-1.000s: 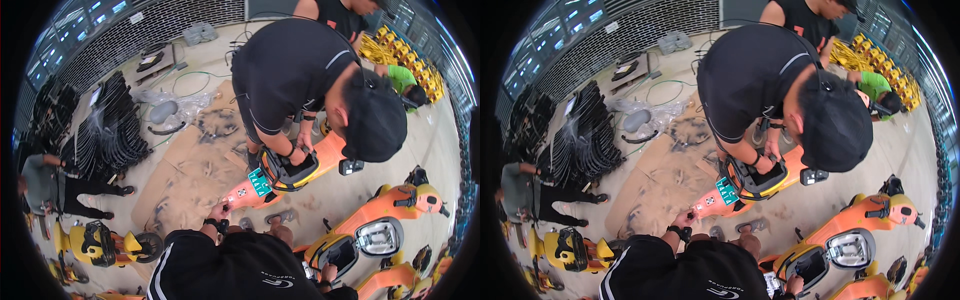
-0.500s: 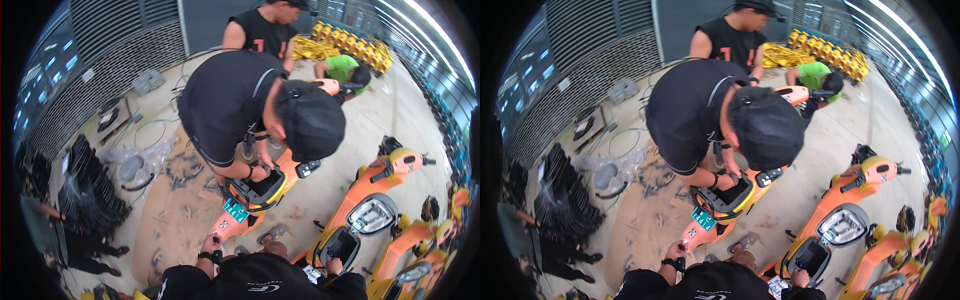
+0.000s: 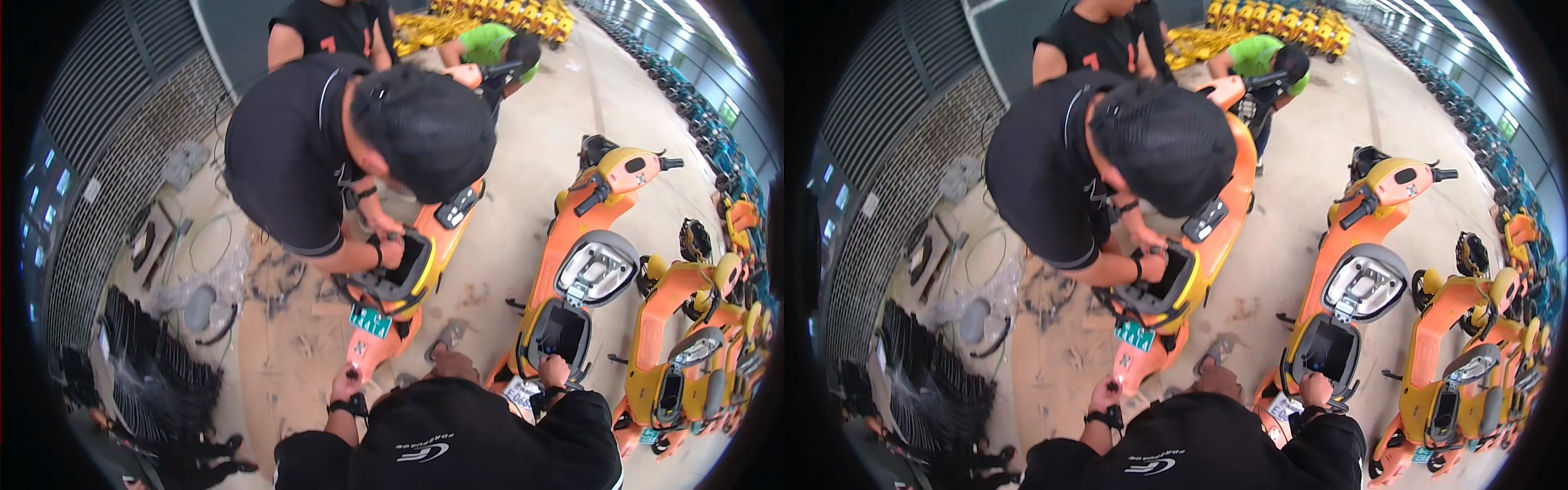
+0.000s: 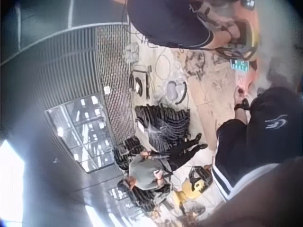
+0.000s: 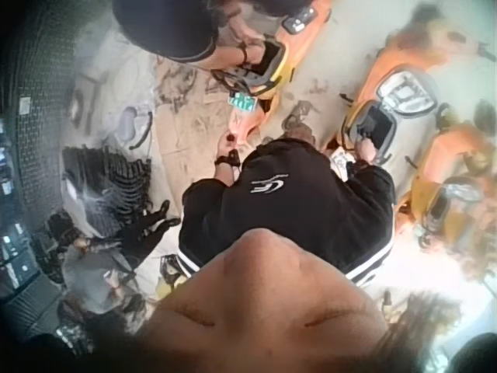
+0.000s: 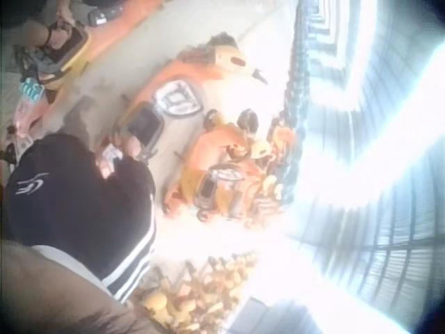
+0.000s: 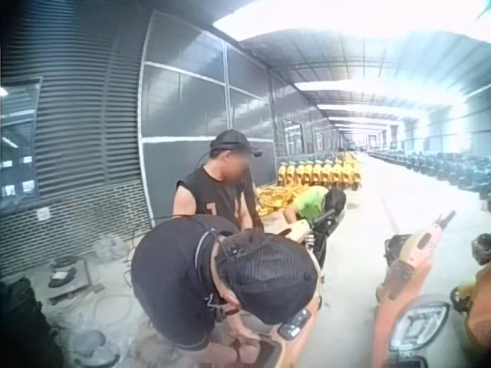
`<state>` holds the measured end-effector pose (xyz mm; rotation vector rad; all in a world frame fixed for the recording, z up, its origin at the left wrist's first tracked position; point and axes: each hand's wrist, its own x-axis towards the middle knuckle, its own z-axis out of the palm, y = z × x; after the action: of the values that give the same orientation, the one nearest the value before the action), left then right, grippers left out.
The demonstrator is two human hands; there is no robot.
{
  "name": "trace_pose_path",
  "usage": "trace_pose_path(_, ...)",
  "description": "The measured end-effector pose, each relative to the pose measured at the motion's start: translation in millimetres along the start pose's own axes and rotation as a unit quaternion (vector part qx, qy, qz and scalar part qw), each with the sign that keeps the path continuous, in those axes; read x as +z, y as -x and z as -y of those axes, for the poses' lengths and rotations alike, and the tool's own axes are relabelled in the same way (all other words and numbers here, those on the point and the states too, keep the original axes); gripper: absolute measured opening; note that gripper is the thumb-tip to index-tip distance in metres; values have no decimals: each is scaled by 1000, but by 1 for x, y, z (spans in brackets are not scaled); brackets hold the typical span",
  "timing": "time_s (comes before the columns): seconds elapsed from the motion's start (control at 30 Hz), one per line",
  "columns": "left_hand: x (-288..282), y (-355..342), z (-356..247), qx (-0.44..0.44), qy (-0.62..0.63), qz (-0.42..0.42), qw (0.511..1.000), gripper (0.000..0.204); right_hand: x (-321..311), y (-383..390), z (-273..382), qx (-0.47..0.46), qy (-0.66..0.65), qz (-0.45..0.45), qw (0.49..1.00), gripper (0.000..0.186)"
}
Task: The person removes the seat bucket from an electric scooter using a drill, cuts a zip tie with pliers near the handlebar, and handles wires while others work on surrounding scooters.
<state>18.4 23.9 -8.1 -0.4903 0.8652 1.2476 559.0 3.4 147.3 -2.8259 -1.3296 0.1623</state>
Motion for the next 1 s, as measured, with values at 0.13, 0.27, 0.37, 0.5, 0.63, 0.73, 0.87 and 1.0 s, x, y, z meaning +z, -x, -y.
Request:
trace_pose_path(0.13, 39, 14, 10, 45, -27, -2, 999, 5, -6, 3, 2, 10, 2, -3, 1000, 28)
trace_pose_path(0.27, 35, 30, 12, 48, -64, 25, 996, 8, -10, 3, 9, 14, 1, 14, 1000, 26)
trace_pose_path(0.37, 39, 38, 14, 50, -47, -31, 997, 7, -8, 1, 8, 29, -8, 31, 999, 26)
trace_pose_path(0.5, 32, 37, 14, 47, -58, -22, 997, 7, -12, 4, 9, 30, -4, 31, 999, 27)
trace_pose_path(0.63, 19, 27, 13, 17, -45, 9, 999, 7, -7, 3, 3, 27, 2, 27, 999, 27)
trace_pose_path(0.73, 15, 26, 13, 31, -72, -6, 997, 7, -10, 4, 5, 36, -6, 28, 999, 26)
trace_pose_path(0.87, 25, 26, 14, 30, -76, -15, 997, 7, -13, 4, 5, 30, -14, 21, 999, 26)
trace_pose_path(1.0, 37, 27, 16, 38, -92, -28, 995, 9, -11, 4, 4, 25, -10, 12, 1000, 27)
